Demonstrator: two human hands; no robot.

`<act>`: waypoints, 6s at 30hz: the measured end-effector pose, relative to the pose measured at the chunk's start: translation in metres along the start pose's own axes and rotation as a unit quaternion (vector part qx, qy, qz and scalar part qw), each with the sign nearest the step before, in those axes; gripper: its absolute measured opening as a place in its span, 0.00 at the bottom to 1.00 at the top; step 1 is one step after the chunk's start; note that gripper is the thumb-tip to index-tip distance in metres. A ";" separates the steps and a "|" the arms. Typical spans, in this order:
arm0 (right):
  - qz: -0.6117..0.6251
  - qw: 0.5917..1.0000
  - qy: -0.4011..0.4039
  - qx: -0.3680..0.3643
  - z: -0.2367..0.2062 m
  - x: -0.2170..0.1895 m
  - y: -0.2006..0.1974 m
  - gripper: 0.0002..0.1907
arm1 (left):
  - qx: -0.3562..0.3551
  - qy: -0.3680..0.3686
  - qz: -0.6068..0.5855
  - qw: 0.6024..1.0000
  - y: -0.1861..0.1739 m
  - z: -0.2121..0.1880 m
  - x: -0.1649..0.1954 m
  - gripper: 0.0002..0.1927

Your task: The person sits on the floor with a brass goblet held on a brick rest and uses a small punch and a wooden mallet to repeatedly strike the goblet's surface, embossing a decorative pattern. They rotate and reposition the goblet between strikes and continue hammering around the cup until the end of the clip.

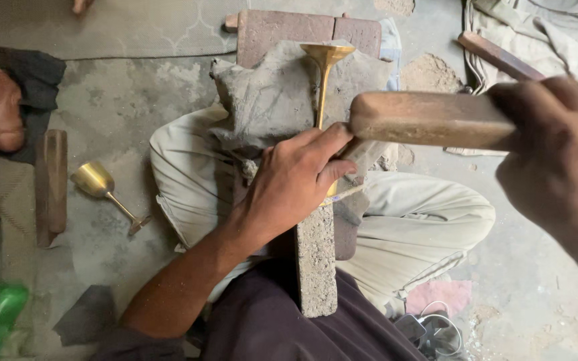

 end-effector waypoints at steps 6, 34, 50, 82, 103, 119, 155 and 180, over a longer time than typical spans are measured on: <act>0.118 0.981 0.156 -0.006 -0.015 0.026 0.015 0.20 | -0.021 0.021 -0.024 0.999 0.006 0.006 0.005 0.19; 0.102 0.987 0.122 -0.015 -0.079 0.044 0.034 0.09 | -0.095 0.055 -0.037 0.993 0.021 0.006 0.000 0.17; 0.057 0.996 0.067 -0.027 -0.131 0.053 0.049 0.09 | -0.146 0.072 -0.016 0.987 0.020 0.010 0.008 0.21; 0.085 0.978 0.191 0.016 -0.193 0.053 0.031 0.11 | -0.197 0.142 -0.069 0.968 0.026 0.012 0.016 0.18; -0.024 0.986 0.159 0.033 -0.146 -0.002 0.001 0.09 | -0.222 0.148 -0.099 0.959 0.029 0.008 0.013 0.16; 0.134 0.961 0.230 0.079 -0.165 0.013 0.002 0.15 | -0.214 0.192 -0.093 0.953 0.034 0.005 0.013 0.18; -0.016 0.981 0.191 -0.011 -0.162 0.009 -0.020 0.16 | -0.053 0.224 -0.211 0.950 0.019 -0.026 -0.013 0.23; 0.145 0.945 0.239 -0.170 -0.020 -0.074 0.104 0.39 | 0.148 -0.219 -0.358 0.896 -0.034 -0.086 -0.075 0.14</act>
Point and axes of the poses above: each hand's wrist, its own z-axis towards the middle knuckle, its own y-axis out of the palm, x = y × z, the point moved 8 cm from there along z, towards the middle knuckle, and after that the axes turned 9 degrees about x, right-handed, at the moved point
